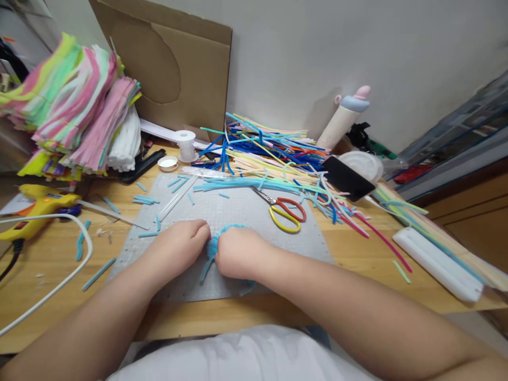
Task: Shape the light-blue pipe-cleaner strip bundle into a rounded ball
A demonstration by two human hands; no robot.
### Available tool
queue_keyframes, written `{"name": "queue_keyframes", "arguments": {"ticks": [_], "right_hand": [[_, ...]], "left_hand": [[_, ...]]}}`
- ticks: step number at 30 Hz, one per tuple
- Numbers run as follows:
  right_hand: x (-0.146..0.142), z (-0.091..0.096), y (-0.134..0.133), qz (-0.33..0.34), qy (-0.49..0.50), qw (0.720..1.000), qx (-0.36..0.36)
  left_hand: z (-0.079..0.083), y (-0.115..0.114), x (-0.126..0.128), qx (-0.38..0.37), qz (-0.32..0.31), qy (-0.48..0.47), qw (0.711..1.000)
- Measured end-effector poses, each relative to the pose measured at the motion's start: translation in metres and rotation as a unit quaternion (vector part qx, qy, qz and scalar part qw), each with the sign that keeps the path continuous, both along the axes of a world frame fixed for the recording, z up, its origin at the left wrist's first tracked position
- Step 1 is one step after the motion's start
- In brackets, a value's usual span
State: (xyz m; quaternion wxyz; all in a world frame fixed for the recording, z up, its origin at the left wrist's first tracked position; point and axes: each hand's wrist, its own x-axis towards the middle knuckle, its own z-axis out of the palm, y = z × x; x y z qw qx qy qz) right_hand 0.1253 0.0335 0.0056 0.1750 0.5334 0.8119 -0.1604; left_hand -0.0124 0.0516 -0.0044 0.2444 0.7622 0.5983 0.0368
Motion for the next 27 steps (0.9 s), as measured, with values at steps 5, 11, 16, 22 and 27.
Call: {"name": "queue_keyframes", "arguments": {"ticks": [5,11,16,22,27], "right_hand": [[-0.004,-0.007,-0.011,0.018,-0.007,0.999,0.04],[-0.002,-0.012,-0.014,0.031,0.002,0.998,0.063],[0.003,-0.023,-0.029,0.023,0.042,0.994,0.097],[0.031,-0.024,-0.036,-0.016,0.21,0.975,0.074],[0.063,-0.026,-0.019,-0.238,0.344,0.888,0.193]], "left_hand": [[0.001,0.003,-0.002,-0.026,0.014,-0.044,0.999],[-0.002,0.004,0.001,-0.013,0.006,-0.062,0.998],[-0.016,0.006,0.007,0.012,-0.016,-0.109,0.994],[-0.028,0.002,0.01,0.032,-0.06,-0.119,0.991],[-0.022,0.002,0.007,0.01,-0.049,-0.138,0.989]]}}
